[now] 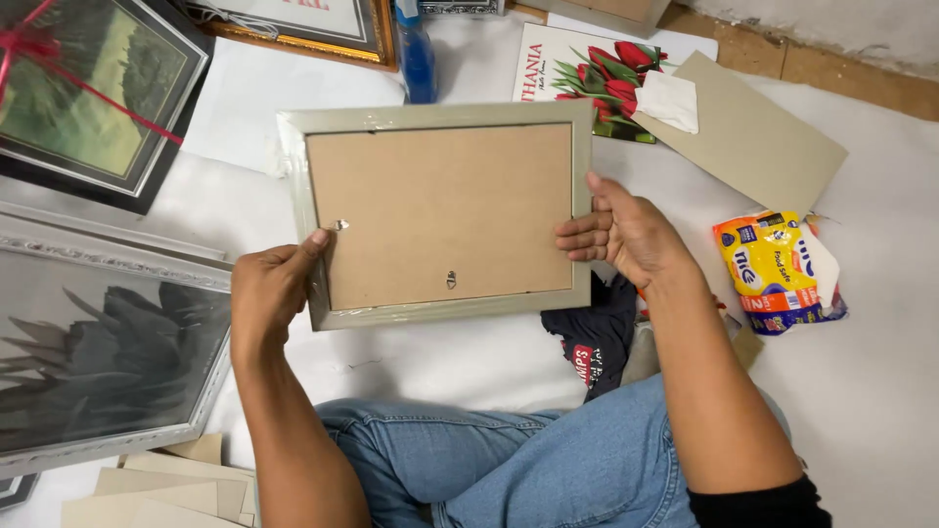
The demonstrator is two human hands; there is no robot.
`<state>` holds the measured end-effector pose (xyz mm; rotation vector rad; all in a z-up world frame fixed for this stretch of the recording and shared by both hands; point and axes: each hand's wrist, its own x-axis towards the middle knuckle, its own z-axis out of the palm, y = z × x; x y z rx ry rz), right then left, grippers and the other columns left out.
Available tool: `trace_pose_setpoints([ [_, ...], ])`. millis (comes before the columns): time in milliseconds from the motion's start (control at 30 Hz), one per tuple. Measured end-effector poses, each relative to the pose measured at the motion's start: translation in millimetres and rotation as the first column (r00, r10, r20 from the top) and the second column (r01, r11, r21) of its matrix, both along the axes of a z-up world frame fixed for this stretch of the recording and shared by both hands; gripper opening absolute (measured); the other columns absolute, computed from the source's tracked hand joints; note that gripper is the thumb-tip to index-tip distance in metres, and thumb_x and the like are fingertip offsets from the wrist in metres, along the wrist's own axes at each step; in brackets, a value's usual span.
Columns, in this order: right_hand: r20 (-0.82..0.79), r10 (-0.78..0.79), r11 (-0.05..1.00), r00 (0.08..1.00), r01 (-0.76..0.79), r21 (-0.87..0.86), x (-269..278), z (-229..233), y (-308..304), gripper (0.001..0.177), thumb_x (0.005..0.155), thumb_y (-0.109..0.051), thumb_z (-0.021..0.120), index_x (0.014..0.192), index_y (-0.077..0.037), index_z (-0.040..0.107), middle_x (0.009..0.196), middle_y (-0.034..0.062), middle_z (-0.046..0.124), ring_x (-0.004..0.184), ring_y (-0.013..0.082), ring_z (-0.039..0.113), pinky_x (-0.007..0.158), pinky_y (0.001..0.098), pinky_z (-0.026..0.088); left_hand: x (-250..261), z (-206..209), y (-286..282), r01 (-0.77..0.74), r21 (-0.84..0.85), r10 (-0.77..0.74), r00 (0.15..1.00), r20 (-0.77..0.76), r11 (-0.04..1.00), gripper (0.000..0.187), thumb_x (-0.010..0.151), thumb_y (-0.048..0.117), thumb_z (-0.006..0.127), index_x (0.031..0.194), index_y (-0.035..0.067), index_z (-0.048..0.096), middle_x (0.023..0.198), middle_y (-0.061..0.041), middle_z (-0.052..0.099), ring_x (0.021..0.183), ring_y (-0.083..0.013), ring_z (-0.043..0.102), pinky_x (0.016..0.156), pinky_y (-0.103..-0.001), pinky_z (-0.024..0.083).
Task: Assemble a picture frame by cleaning the glass, inserting the artwork, and securing the backing board.
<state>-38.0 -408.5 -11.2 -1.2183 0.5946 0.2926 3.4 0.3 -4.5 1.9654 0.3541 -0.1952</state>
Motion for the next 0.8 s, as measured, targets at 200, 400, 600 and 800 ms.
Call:
trace_pose_setpoints([
  [200, -0.234, -0.046, 0.967, 0.971, -0.016, -0.256, 3, -65, 23, 0.057, 0.088, -0.039, 0.075, 0.113, 0.010, 0.060, 0.087, 0.0293, 0.073, 0.070, 0.0362, 0.076, 0.062, 0.0441, 0.065, 11, -61, 5, 0.241, 0.245, -0.181, 0.953, -0.245, 0.939, 0.063, 0.088, 0.056, 0.075, 0.052, 0.005, 0.065, 0.038, -0.013, 0.052, 0.040, -0.0281, 0.049, 0.051, -0.035, 0.036],
  [400, -0.319, 0.051, 0.898, 0.947, -0.183, -0.401, 3, -86, 23, 0.058, 0.084, -0.038, 0.075, 0.114, 0.011, 0.064, 0.082, 0.0259, 0.072, 0.066, 0.0336, 0.076, 0.055, 0.0402, 0.065, 16, -91, 7, 0.510, 0.336, -0.275, 0.789, -0.549, 0.792, 0.066, 0.087, 0.062, 0.065, 0.063, 0.001, 0.076, 0.058, -0.015, 0.072, 0.062, -0.0326, 0.071, 0.070, -0.038, 0.050],
  [600, -0.317, 0.140, 0.725, 0.938, -0.315, -0.613, 0, -70, 3, 0.073, 0.079, -0.037, 0.070, 0.126, 0.018, 0.058, 0.079, 0.0219, 0.074, 0.065, 0.0278, 0.076, 0.059, 0.0366, 0.064, 11, -89, -5, 0.511, 0.275, -0.261, 0.746, -0.613, 0.814, 0.064, 0.085, 0.057, 0.072, 0.077, -0.006, 0.080, 0.066, -0.020, 0.075, 0.062, -0.0284, 0.076, 0.066, -0.032, 0.056],
  [800, -0.079, 0.156, 0.539, 0.985, -0.152, -0.828, -24, -1, -57, 0.049, 0.085, -0.030, 0.070, 0.121, 0.003, 0.067, 0.081, 0.0164, 0.075, 0.069, 0.0244, 0.075, 0.065, 0.0356, 0.060, 1, -89, -3, 0.511, 0.274, -0.276, 0.757, -0.593, 0.814, 0.066, 0.083, 0.058, 0.074, 0.080, -0.008, 0.079, 0.071, -0.021, 0.076, 0.066, -0.0296, 0.077, 0.065, -0.034, 0.058],
])
